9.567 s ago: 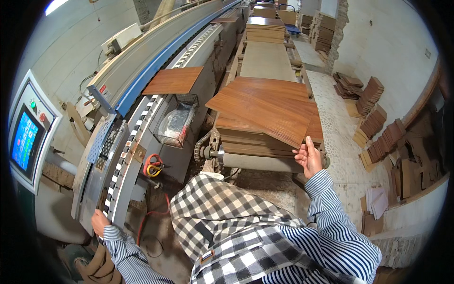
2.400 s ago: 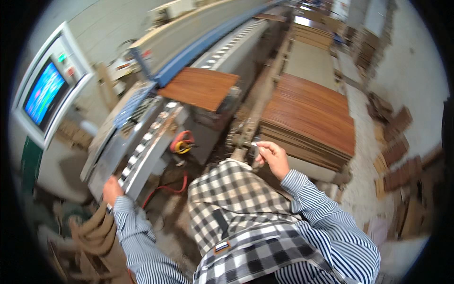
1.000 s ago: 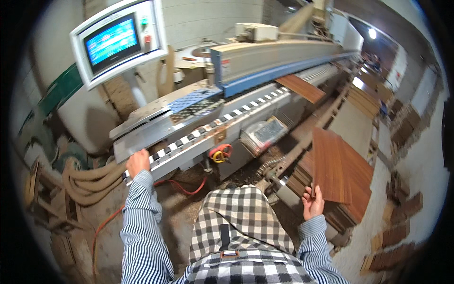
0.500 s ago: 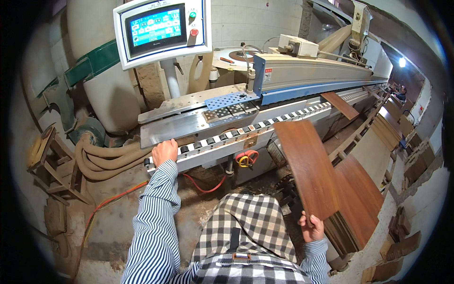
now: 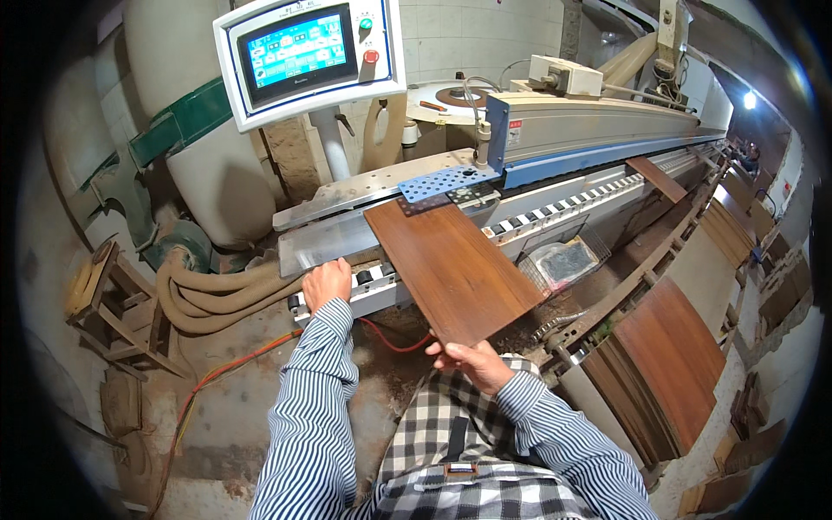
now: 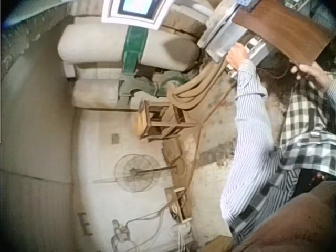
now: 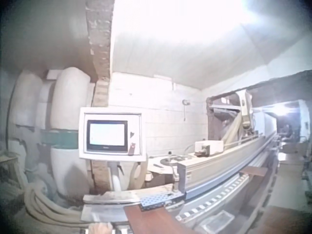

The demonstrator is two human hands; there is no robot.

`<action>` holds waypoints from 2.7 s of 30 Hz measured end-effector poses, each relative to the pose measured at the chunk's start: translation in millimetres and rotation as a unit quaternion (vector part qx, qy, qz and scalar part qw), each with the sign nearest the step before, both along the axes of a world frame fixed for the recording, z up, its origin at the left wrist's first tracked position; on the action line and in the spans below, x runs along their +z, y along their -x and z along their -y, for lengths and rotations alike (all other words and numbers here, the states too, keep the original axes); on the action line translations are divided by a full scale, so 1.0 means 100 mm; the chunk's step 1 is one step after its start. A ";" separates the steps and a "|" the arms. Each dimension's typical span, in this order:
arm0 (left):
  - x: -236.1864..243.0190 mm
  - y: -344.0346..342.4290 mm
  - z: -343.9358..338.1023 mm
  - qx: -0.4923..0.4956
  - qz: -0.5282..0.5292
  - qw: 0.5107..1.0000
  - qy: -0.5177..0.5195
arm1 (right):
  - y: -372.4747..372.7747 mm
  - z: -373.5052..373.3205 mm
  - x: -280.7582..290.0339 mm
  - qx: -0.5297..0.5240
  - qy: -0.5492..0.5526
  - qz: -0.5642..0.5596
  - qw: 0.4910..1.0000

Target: The person repeatedly feeds rectangular wooden planks through a planer machine, one at a time, using both hands to guide each piece from the input side to the output side. The person stacks the processed planks on a nearby table.

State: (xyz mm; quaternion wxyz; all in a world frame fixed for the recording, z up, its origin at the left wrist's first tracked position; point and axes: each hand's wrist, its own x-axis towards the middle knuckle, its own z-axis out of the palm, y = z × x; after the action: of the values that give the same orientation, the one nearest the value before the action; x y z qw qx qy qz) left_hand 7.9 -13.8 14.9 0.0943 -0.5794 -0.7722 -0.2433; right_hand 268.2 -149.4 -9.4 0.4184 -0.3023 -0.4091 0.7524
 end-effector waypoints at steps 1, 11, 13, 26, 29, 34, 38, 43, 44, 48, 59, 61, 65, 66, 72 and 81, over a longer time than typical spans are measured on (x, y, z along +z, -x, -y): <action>0.01 -0.02 0.01 -0.004 0.002 1.000 -0.004 | 0.04 -0.07 -0.05 0.054 0.004 -0.032 0.998; -0.03 0.01 -0.04 -0.006 0.014 1.000 0.017 | 0.24 -0.24 -0.23 0.094 -0.060 0.004 0.994; -0.01 -0.01 -0.03 -0.001 0.013 1.000 0.012 | 0.23 -0.24 -0.25 0.075 -0.070 0.012 0.995; -0.01 -0.02 -0.04 -0.002 -0.001 1.000 0.009 | -0.23 -0.27 -0.29 -0.070 -0.100 0.058 0.991; -0.03 -0.02 -0.05 -0.002 0.000 1.000 0.007 | -0.43 -0.30 -0.32 -0.113 -0.089 0.077 0.987; -0.06 0.00 -0.05 -0.006 0.003 1.000 -0.002 | -0.72 -0.30 -0.29 -0.214 -0.040 0.089 0.972; -0.06 -0.06 -0.05 -0.012 -0.010 1.000 -0.013 | -0.94 -0.31 -0.31 -0.297 -0.037 0.111 0.948; -0.11 0.01 -0.12 -0.013 -0.017 0.999 0.038 | -1.12 -0.12 -0.25 -0.380 -0.039 0.110 0.917; -0.15 0.05 -0.15 -0.024 -0.020 0.998 0.049 | -1.21 0.01 -0.25 -0.374 -0.065 0.107 0.919; -0.13 0.11 -0.13 -0.017 -0.019 0.999 0.042 | -1.58 1.05 -0.40 -0.415 -0.095 0.187 0.885; -0.10 0.06 -0.13 -0.044 -0.031 0.997 0.062 | -2.64 3.20 -0.39 -0.795 0.042 0.336 0.503; -0.11 0.05 -0.17 -0.052 -0.030 0.996 0.067 | -2.72 3.25 -0.40 -0.803 0.066 0.314 0.503; -0.04 -0.03 -0.11 -0.051 -0.029 0.996 0.071 | -2.79 3.26 -0.51 -0.821 0.054 0.309 0.477; -0.03 -0.03 -0.10 -0.053 -0.033 0.996 0.072 | -2.79 3.26 -0.55 -0.827 0.045 0.297 0.475; -0.16 0.09 -0.17 -0.051 -0.017 0.997 0.050 | -2.53 2.96 -0.33 -0.734 0.169 0.154 0.640; -0.09 0.07 -0.10 -0.030 -0.037 0.998 0.036 | -2.46 2.16 -0.48 -0.648 0.063 -0.014 0.759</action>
State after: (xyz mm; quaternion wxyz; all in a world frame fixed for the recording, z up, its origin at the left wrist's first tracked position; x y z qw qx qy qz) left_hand 1.0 -4.1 6.0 0.0943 -0.6141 -0.7585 -0.1969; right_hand 514.6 -365.7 -57.4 0.7918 -0.5103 -0.0615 0.3300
